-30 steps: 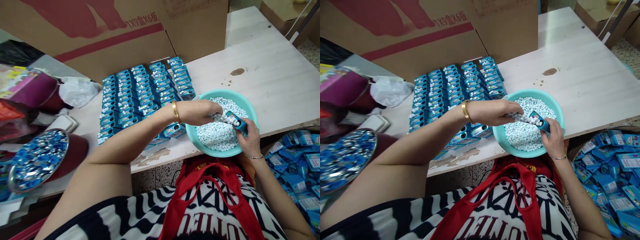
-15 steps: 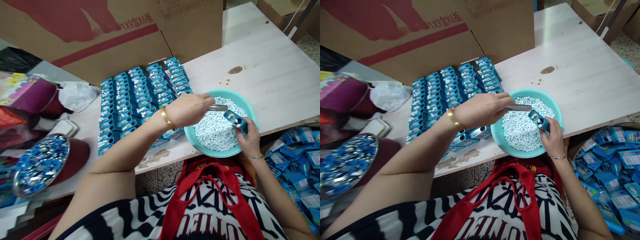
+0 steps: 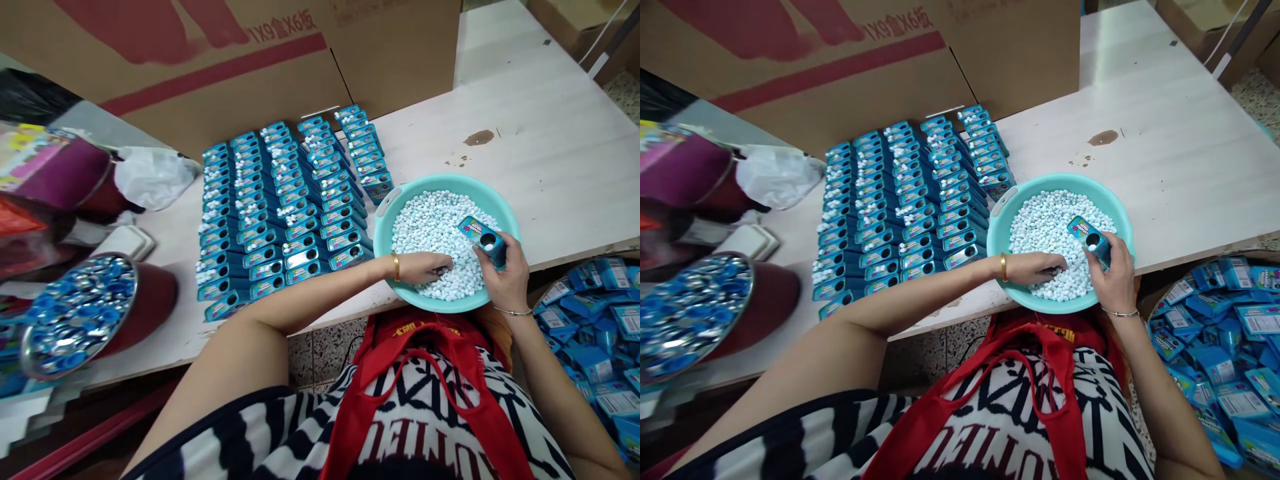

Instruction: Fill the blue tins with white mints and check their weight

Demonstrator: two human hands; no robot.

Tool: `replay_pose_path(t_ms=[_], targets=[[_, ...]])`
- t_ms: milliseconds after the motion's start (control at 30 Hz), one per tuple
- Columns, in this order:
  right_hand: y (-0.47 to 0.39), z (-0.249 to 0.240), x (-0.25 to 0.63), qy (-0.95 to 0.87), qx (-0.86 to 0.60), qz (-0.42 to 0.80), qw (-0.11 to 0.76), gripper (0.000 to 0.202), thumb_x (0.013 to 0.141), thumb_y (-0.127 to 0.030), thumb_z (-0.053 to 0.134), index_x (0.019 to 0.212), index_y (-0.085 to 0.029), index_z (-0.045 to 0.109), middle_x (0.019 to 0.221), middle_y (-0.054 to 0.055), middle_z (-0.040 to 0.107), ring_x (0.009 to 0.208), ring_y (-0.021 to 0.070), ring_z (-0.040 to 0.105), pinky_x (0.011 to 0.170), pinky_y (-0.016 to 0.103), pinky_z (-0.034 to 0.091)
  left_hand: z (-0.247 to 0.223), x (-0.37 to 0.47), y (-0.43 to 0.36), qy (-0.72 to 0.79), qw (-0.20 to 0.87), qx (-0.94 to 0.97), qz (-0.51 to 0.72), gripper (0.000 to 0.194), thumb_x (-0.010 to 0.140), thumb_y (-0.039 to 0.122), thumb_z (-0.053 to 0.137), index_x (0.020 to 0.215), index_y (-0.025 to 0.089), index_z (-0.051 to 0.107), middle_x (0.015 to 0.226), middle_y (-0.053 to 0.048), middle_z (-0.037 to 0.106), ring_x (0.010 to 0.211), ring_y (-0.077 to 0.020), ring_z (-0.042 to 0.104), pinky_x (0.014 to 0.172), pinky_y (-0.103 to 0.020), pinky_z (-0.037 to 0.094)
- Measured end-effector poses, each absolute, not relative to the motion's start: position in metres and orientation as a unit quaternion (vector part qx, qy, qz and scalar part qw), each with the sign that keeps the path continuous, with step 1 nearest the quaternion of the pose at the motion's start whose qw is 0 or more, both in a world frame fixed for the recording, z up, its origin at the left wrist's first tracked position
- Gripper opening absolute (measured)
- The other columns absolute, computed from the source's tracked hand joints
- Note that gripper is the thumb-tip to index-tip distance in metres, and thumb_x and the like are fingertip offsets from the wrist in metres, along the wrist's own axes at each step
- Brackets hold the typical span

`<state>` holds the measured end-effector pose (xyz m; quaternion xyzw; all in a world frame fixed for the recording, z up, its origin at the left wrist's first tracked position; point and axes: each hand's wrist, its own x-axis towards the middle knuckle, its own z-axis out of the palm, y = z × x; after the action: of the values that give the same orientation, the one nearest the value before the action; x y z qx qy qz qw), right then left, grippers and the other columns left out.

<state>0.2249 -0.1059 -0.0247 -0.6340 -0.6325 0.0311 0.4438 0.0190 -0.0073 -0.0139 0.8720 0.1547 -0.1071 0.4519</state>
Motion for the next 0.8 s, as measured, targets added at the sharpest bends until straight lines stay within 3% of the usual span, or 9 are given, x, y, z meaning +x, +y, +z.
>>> replay_pose_path(t_ms=[133, 267, 433, 633, 800], targets=[[-0.106, -0.025, 0.226, -0.626, -0.641, 0.036, 0.443, 0.045, 0.087, -0.040, 0.067, 0.126, -0.021, 0.053, 0.112, 0.011, 0.066, 0.102, 0.0265, 0.066, 0.087, 0.039, 0.054, 0.002, -0.002, 0.007, 0.134, 0.536, 0.831, -0.073, 0.027, 0.090, 0.026, 0.055, 0.115, 0.016, 0.050, 0.100, -0.006, 0.062, 0.085, -0.0142, 0.053, 0.081, -0.026, 0.046], [-0.105, -0.024, 0.226, -0.636, -0.630, 0.034, 0.444, 0.042, 0.088, -0.037, 0.065, 0.125, -0.021, 0.054, 0.112, 0.011, 0.067, 0.102, 0.0265, 0.066, 0.087, 0.040, 0.054, 0.046, -0.020, 0.022, 0.152, 0.520, 0.839, -0.044, 0.028, 0.091, 0.029, 0.054, 0.117, 0.017, 0.052, 0.102, -0.007, 0.062, 0.085, -0.0138, 0.053, 0.080, -0.027, 0.046], [-0.105, -0.023, 0.225, -0.665, -0.610, 0.037, 0.430, 0.037, 0.090, -0.030, 0.061, 0.124, -0.021, 0.055, 0.111, 0.011, 0.067, 0.104, 0.0269, 0.065, 0.089, 0.042, 0.054, 0.106, -0.012, 0.032, 0.169, 0.362, 0.916, -0.031, 0.027, 0.091, 0.024, 0.053, 0.116, 0.014, 0.056, 0.106, -0.010, 0.065, 0.089, -0.0142, 0.057, 0.080, -0.026, 0.046], [-0.105, -0.022, 0.225, -0.680, -0.595, 0.044, 0.426, 0.035, 0.089, -0.026, 0.059, 0.123, -0.021, 0.055, 0.112, 0.012, 0.066, 0.105, 0.0271, 0.064, 0.091, 0.043, 0.053, 0.155, 0.035, 0.012, 0.199, 0.126, 0.955, -0.179, 0.025, 0.088, 0.009, 0.049, 0.109, 0.013, 0.061, 0.098, -0.010, 0.067, 0.085, -0.0170, 0.062, 0.075, -0.027, 0.045], [-0.105, -0.023, 0.225, -0.676, -0.600, 0.041, 0.426, 0.036, 0.090, -0.027, 0.058, 0.125, -0.022, 0.053, 0.111, 0.011, 0.067, 0.104, 0.0260, 0.064, 0.089, 0.041, 0.054, 0.191, 0.055, -0.022, 0.192, 0.008, 0.950, -0.245, 0.035, 0.093, 0.003, 0.031, 0.107, 0.011, 0.062, 0.101, -0.012, 0.064, 0.090, -0.0226, 0.065, 0.072, -0.031, 0.047]])
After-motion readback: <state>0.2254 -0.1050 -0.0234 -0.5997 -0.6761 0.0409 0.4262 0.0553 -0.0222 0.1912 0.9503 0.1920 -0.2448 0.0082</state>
